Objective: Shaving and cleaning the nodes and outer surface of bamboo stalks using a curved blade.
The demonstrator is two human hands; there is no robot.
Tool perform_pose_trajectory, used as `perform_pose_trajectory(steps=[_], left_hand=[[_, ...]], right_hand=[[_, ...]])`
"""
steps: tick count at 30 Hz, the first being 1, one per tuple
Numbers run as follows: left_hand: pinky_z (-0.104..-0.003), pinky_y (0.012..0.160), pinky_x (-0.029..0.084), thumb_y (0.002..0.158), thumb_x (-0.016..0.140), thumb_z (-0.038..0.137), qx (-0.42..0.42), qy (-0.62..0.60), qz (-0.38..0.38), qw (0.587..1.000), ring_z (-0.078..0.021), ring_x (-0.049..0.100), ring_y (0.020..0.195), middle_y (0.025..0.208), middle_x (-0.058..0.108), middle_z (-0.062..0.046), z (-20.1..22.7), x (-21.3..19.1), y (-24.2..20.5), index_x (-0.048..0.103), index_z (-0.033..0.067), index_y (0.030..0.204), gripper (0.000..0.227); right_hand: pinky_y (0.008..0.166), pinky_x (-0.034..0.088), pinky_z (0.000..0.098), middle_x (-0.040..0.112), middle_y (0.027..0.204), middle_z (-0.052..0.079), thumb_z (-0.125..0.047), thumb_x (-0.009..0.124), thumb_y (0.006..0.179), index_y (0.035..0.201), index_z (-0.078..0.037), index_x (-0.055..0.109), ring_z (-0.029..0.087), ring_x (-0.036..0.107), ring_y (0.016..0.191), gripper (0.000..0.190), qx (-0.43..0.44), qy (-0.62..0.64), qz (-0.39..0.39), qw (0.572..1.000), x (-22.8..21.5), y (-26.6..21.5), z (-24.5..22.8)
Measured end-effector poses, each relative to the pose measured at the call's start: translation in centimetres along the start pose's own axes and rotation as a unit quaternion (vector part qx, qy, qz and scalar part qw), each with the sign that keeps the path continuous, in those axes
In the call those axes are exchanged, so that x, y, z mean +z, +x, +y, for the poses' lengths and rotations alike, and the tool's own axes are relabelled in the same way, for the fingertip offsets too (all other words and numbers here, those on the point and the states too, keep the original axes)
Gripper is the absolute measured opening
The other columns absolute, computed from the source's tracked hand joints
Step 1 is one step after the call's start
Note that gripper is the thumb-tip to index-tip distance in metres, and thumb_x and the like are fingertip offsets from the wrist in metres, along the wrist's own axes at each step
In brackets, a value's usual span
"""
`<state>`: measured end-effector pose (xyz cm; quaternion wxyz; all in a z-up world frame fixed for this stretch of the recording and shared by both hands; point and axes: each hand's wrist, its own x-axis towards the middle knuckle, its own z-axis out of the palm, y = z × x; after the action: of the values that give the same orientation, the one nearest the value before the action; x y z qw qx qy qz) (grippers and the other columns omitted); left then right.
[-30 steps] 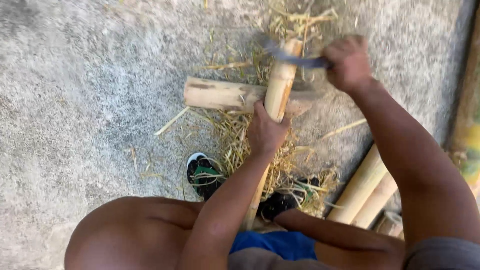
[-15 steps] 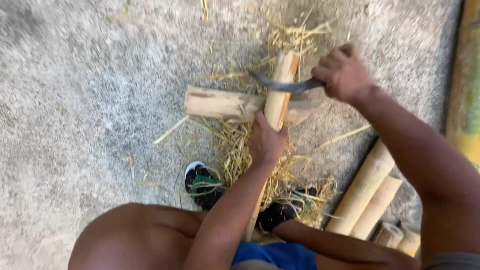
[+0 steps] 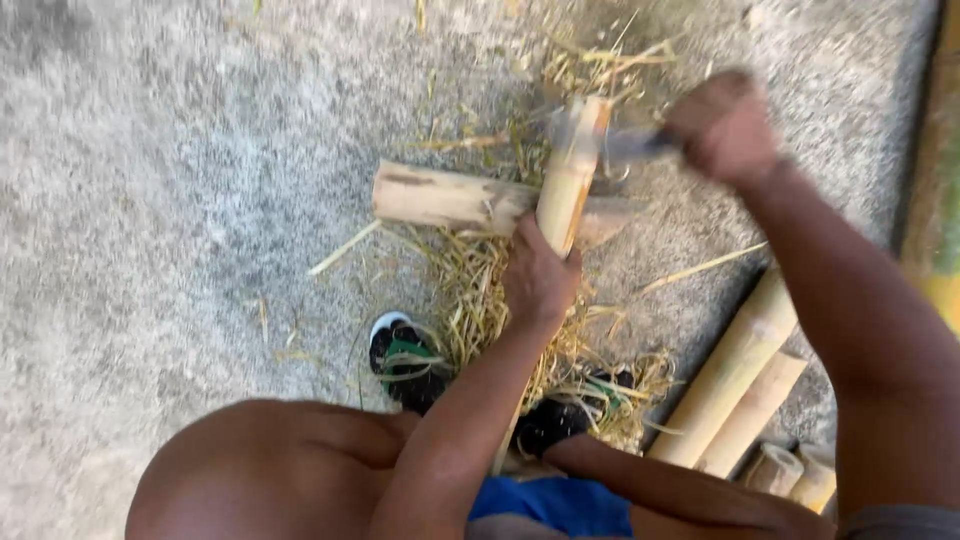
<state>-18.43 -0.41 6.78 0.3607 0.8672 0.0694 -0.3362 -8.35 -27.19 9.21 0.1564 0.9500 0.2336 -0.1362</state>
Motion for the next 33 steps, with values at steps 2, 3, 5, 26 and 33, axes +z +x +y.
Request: perform_pose_trajectory(steps=[2,3,5,26,33], left_hand=[[-0.043,0.071,0.063,0.081,0.082,0.028,-0.008,-0.001,-0.005,1.0,-0.0369,0.071,0.093,0.124,0.059,-0.029,0.1,-0.6,-0.3,0.028,-0.0004,0.144,0.088],[-0.043,0.071,0.063,0.083,0.082,0.029,-0.005,-0.005,-0.003,1.0,-0.0368,0.071,0.093,0.124,0.059,-0.029,0.4,-0.9,-0.1,0.026,-0.0008,0.146,0.089],[-0.043,0.07,0.063,0.083,0.081,0.029,-0.006,-0.014,0.017,1.0,-0.0368,0.071,0.092,0.126,0.058,-0.029,1.2,-1.1,1.3,0.026,-0.0005,0.145,0.088],[-0.042,0.074,0.063,0.084,0.08,0.027,-0.011,0.018,-0.012,1.0,-0.0359,0.067,0.1,0.122,0.056,-0.026,0.3,0.2,0.1,0.026,0.001,0.144,0.085],[-0.043,0.073,0.061,0.082,0.081,0.025,-0.004,0.013,0.001,1.0,-0.0368,0.067,0.098,0.121,0.057,-0.027,0.7,-0.2,-0.1,0.025,0.0009,0.145,0.088]], right_hand=[[0.096,0.041,0.0334,0.065,0.082,-0.005,-0.009,0.071,0.091,0.082,-0.024,0.065,0.013,0.058,0.084,0.019,0.076,0.004,0.086,0.993,4.9,-3.0,5.0],[0.099,0.041,0.0351,0.066,0.088,-0.006,-0.007,0.068,0.083,0.083,-0.021,0.063,0.013,0.058,0.092,0.016,0.158,-0.003,0.176,0.972,7.4,-4.4,7.7],[0.1,0.039,0.0361,0.067,0.089,-0.005,-0.009,0.07,0.09,0.084,-0.02,0.065,0.014,0.06,0.097,0.013,0.113,-0.016,0.183,0.976,2.2,-2.1,7.3],[0.106,0.036,0.0404,0.058,0.084,-0.005,-0.019,0.055,0.106,0.088,-0.026,0.068,0.013,0.058,0.093,0.023,0.117,-0.076,-0.07,0.988,5.2,-6.5,9.9],[0.108,0.038,0.0424,0.059,0.075,-0.006,-0.018,0.074,0.089,0.079,-0.028,0.073,0.016,0.056,0.085,0.014,0.045,0.007,-0.108,0.993,-5.6,-0.5,-1.0]])
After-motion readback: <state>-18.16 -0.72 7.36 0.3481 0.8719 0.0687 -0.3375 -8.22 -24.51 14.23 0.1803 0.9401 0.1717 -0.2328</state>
